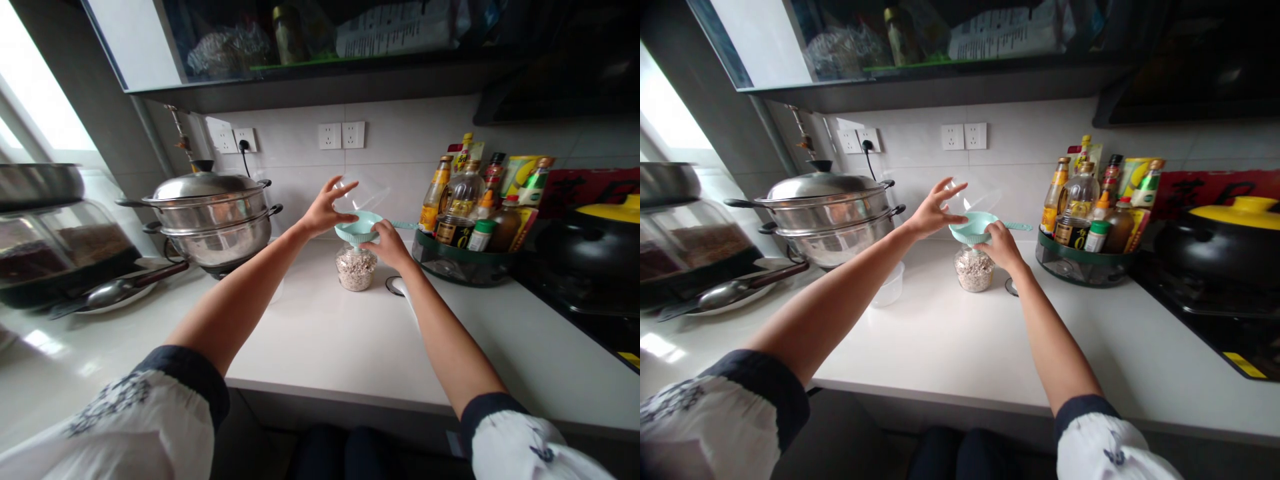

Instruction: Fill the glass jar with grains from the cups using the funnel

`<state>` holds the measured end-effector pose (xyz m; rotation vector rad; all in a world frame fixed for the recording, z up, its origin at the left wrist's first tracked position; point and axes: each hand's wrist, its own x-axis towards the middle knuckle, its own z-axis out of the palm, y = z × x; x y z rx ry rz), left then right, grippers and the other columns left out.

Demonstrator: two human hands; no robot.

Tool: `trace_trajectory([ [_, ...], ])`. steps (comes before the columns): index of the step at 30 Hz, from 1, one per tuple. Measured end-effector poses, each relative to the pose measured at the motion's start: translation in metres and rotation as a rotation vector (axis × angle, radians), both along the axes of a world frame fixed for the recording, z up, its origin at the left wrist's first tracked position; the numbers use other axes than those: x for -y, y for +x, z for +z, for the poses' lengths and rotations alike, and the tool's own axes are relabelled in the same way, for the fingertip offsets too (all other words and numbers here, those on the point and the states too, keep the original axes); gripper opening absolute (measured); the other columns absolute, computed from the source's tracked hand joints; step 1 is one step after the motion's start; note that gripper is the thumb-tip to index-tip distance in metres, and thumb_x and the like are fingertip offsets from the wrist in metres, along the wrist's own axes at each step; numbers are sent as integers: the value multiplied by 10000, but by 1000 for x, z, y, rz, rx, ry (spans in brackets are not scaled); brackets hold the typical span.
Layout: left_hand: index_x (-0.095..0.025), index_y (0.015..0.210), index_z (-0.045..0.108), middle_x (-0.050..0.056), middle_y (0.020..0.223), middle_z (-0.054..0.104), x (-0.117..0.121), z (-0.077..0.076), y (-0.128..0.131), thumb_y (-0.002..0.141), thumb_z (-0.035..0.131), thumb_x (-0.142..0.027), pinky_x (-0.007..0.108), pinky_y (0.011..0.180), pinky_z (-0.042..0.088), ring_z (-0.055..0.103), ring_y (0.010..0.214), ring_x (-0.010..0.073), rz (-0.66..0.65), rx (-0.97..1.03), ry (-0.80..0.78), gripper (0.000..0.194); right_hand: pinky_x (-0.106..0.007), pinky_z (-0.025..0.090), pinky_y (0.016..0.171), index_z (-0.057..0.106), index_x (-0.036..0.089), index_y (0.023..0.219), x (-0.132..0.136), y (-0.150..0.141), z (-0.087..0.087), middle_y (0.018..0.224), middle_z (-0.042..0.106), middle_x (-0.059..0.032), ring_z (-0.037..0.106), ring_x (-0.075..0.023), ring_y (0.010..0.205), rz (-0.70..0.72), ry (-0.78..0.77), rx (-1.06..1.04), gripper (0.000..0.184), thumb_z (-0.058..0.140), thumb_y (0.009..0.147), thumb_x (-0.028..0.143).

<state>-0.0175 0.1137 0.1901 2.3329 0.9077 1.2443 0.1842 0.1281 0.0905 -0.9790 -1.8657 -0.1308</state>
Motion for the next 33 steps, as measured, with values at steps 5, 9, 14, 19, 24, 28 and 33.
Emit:
trace_trajectory([
  [5, -352, 1310, 514, 46, 1532, 187, 0, -1, 2, 583, 826, -320, 517, 1056, 322, 242, 1371, 378, -3, -20, -13, 792, -380, 459, 777, 522, 200, 786, 0, 1, 1, 892, 522, -50, 549, -244, 856, -5, -7, -5, 281, 749, 655, 301],
  [9, -362, 1350, 460, 50, 1538, 168, -2, -4, 3, 629, 795, -348, 510, 1027, 362, 263, 1364, 369, 67, 42, 12, 795, -379, 457, 780, 520, 196, 785, -2, 3, 1, 886, 520, -50, 551, -242, 858, 14, 11, -21, 283, 751, 656, 295],
  [14, -330, 1356, 461, 75, 1525, 200, -4, -8, 2, 632, 790, -342, 484, 998, 405, 297, 1348, 358, 104, 15, 33, 796, -384, 459, 776, 522, 197, 782, -5, 4, 0, 875, 522, -47, 547, -237, 845, 36, 18, -37, 276, 744, 668, 317],
  [19, -347, 1338, 479, 75, 1513, 229, -4, -12, 1, 616, 800, -379, 459, 973, 434, 334, 1327, 343, 108, 13, 26, 791, -392, 460, 781, 526, 198, 775, -6, 3, -1, 872, 523, -49, 546, -240, 846, 57, 20, -26, 271, 746, 671, 318],
  [24, -339, 1333, 487, 74, 1486, 289, -5, -19, 0, 599, 801, -446, 469, 1034, 361, 306, 1346, 342, 180, 91, 33, 806, -399, 465, 783, 533, 197, 779, -8, 4, -2, 875, 526, -55, 548, -243, 849, 58, 36, -45, 277, 744, 677, 345],
  [28, -306, 1306, 529, 76, 1444, 366, -6, -22, 0, 571, 819, -433, 443, 1076, 306, 376, 1310, 323, 221, 215, 7, 800, -397, 474, 774, 542, 201, 798, -10, 4, -3, 872, 525, -53, 548, -239, 842, 51, 52, -51, 297, 736, 685, 396],
  [33, -260, 1329, 503, 88, 1398, 451, -4, -19, 0, 624, 794, -424, 412, 1028, 377, 485, 1225, 290, 237, 588, -110, 780, -410, 475, 779, 542, 208, 800, -10, 5, -4, 865, 517, -52, 545, -245, 842, 36, 60, -62, 314, 731, 688, 432],
])
